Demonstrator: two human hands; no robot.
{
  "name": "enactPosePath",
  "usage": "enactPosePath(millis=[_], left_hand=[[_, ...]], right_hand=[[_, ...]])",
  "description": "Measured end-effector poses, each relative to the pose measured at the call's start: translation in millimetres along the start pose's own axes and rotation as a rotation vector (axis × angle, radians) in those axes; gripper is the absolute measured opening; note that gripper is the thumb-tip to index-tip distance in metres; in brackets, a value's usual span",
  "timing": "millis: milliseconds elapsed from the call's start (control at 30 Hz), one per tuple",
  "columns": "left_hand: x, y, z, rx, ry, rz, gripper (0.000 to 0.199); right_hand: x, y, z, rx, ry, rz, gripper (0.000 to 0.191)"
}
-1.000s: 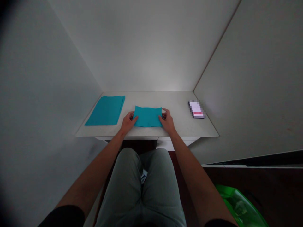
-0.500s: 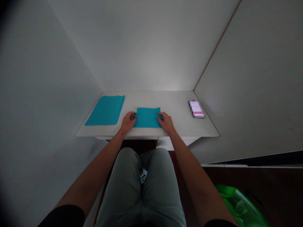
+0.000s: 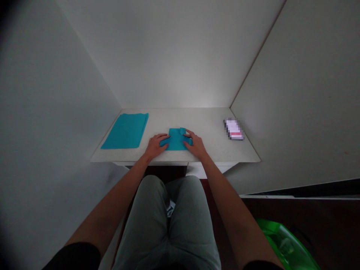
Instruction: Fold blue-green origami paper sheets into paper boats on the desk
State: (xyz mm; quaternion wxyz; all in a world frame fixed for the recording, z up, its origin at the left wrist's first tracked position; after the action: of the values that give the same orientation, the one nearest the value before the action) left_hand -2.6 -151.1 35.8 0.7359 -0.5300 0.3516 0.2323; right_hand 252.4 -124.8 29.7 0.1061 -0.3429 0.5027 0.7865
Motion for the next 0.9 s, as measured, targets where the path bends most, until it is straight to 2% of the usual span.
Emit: enactPosePath(millis=[167,400,500,633,800,900], left_hand=[[-0.8,-1.5,0.6,-0.025,0.009,-0.009,0.039],[-3.0,-1.4,1.5,-0.009,-0.010,-0.021,0.027],[-4.0,4.8,2.5,-0.028,-0.052,-0.084,0.023],[-5.5,21.0,3.0,-0.128,-0.139,-0.309,0.011],[-10.4,40.8,1.4,-0.184,-0.279,-0.584,0.025],[-11.0,45.8,1.5,-0.168,-0.276,-0.697,0.039]], right_hand=[[2.8,-3.9,1.2,0.019,0.002,-0.083,0.040],[0.5,3.1,2.1,-0.031,0.004,-0.040,0.024],[-0.6,1.7,1.4,-0.021,-0.006,0.015,0.028],[-1.8,-9.8,0.3,0.068,-0.057,0.090,0.041],[0.7,-20.3,1.9,0.092,-0.065,0.158,0.052],[1.8,-24.4,3.2,0.096,-0.059,0.157,0.054]])
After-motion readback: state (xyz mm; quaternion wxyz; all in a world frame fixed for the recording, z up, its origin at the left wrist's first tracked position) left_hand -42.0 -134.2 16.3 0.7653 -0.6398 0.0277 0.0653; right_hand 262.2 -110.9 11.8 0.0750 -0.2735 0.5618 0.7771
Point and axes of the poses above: each hand's wrist, its own z-axis towards the middle knuckle, its own x-axis out of the palm, y = z × x, the point moved 6 cm from there along z, towards the middle knuckle, and after that the axes turned 10 degrees about y, right-handed, at the moved point
